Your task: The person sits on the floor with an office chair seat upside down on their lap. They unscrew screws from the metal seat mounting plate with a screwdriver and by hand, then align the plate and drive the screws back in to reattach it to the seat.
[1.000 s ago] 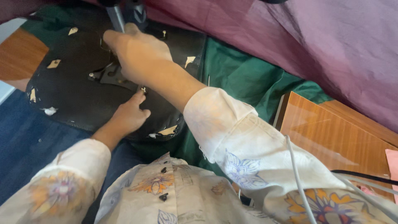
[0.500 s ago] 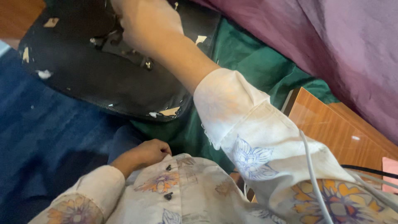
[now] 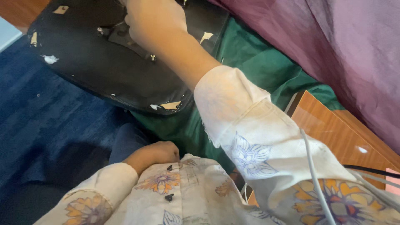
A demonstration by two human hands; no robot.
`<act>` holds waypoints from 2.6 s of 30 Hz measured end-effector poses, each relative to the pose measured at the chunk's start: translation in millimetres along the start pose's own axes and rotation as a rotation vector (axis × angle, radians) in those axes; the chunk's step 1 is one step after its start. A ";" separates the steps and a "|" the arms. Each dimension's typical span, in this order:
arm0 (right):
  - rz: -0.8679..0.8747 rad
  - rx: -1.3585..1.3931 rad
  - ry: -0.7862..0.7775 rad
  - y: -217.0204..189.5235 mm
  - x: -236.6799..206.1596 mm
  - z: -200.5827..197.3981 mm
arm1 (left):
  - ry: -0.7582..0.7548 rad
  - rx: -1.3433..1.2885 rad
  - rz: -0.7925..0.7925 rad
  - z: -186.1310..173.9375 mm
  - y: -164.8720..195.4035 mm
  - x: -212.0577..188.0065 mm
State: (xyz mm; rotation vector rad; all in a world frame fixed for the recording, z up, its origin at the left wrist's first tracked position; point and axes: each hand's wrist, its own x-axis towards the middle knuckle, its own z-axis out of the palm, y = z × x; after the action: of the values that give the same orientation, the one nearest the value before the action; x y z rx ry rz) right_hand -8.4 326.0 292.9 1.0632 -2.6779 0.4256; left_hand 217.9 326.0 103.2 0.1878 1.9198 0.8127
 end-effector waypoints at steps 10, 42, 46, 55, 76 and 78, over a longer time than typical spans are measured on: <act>0.062 0.053 -0.008 -3.7 -19.9 -12.0 | 0.132 -0.085 -0.035 33.1 -14.1 29.4; 0.189 0.110 -0.023 -33.7 -53.7 -36.6 | 0.142 -0.070 0.051 20.0 20.7 -1.1; 0.177 0.144 -0.014 -34.2 -51.2 -39.8 | 0.179 -0.125 0.011 4.9 29.3 -16.3; 0.182 0.179 -0.060 -25.8 -50.2 -52.8 | 0.108 0.075 0.195 9.4 10.8 19.3; 0.134 0.010 -0.260 -24.2 -45.0 -82.6 | -0.033 0.217 0.008 22.4 2.1 43.2; 0.149 0.045 -0.250 -21.4 -44.6 -81.6 | -0.022 0.193 -0.048 23.4 1.3 42.2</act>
State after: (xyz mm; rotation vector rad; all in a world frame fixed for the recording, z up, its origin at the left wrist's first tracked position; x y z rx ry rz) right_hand 46.6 367.6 358.9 0.9908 -2.9957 0.4048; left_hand 216.9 357.1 66.3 0.2659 1.9738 0.5913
